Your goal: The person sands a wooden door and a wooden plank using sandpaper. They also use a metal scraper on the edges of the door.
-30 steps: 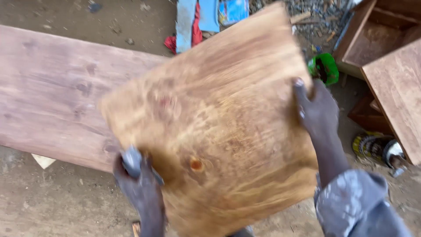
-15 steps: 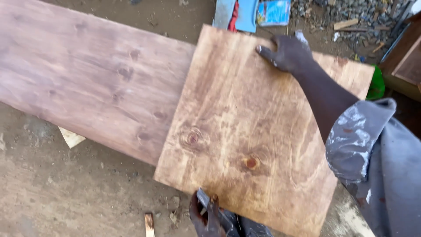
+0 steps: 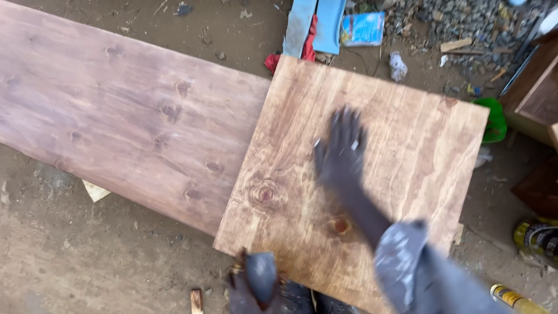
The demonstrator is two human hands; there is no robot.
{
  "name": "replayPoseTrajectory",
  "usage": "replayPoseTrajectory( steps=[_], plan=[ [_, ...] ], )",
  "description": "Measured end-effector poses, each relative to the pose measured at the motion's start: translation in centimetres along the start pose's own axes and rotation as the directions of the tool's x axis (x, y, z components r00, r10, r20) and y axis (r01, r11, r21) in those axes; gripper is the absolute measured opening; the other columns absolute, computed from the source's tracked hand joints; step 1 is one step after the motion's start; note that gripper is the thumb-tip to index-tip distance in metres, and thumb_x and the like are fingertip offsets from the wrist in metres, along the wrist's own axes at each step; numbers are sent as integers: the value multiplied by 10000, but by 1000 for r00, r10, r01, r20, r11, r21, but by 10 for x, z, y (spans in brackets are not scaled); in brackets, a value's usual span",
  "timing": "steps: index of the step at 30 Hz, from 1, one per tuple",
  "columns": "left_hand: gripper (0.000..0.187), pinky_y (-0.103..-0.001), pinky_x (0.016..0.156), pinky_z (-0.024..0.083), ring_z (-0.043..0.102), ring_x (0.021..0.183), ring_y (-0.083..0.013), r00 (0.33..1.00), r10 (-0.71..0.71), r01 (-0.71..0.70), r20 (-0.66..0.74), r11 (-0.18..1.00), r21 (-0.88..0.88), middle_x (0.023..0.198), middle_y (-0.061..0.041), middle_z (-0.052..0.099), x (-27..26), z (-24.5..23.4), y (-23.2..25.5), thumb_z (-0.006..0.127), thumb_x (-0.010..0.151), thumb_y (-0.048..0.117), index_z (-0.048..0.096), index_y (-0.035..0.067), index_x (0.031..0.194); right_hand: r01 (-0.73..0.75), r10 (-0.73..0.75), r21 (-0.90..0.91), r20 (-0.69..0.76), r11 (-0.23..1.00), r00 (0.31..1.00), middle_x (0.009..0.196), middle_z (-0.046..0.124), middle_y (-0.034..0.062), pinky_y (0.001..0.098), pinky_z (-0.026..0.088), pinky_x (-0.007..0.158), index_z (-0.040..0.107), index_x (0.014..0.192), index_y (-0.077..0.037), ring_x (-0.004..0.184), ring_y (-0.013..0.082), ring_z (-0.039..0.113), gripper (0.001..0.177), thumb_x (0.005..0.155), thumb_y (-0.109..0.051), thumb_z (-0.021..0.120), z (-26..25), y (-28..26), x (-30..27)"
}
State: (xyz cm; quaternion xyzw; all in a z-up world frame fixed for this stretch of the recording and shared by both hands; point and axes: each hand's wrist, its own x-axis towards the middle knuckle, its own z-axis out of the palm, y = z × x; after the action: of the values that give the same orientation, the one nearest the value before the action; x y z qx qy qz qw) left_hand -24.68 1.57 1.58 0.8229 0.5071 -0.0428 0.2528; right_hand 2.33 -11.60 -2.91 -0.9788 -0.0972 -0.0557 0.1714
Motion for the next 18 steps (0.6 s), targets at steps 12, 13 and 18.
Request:
replayPoseTrajectory(
  steps=[12,13,18],
  plan=[
    [468,-565,1207,311,350,1501,-467,312,949,-950,-44,313,4,1556,-188,488,158,47,145,622,1018,326,600,202,1469,-243,234,0,264,970,936,1739,49,178,566,-2,1275,118,1659,-55,1607,307,-4,683,1108,-427,275,4,-61,1],
    [468,-565,1207,311,350,1501,-467,294,956,-956,-17,294,-1,1556,-188,488,153,39,131,622,1018,326,600,202,1469,-275,264,2,269,961,926,1739,49,178,566,-2,1275,118,1659,-55,1607,307,-4,683,1108,-427,275,7,-62,3],
    [990,-453,1303,56,65,1620,-279,209,889,-874,407,-17,486,1763,-70,68,119,-26,17,373,775,590,111,252,1668,-140,149,122,-65,983,987,1695,304,168,555,181,1286,291,1629,-27,1591,326,251,565,1125,-256,402,8,-62,-4]
  ],
)
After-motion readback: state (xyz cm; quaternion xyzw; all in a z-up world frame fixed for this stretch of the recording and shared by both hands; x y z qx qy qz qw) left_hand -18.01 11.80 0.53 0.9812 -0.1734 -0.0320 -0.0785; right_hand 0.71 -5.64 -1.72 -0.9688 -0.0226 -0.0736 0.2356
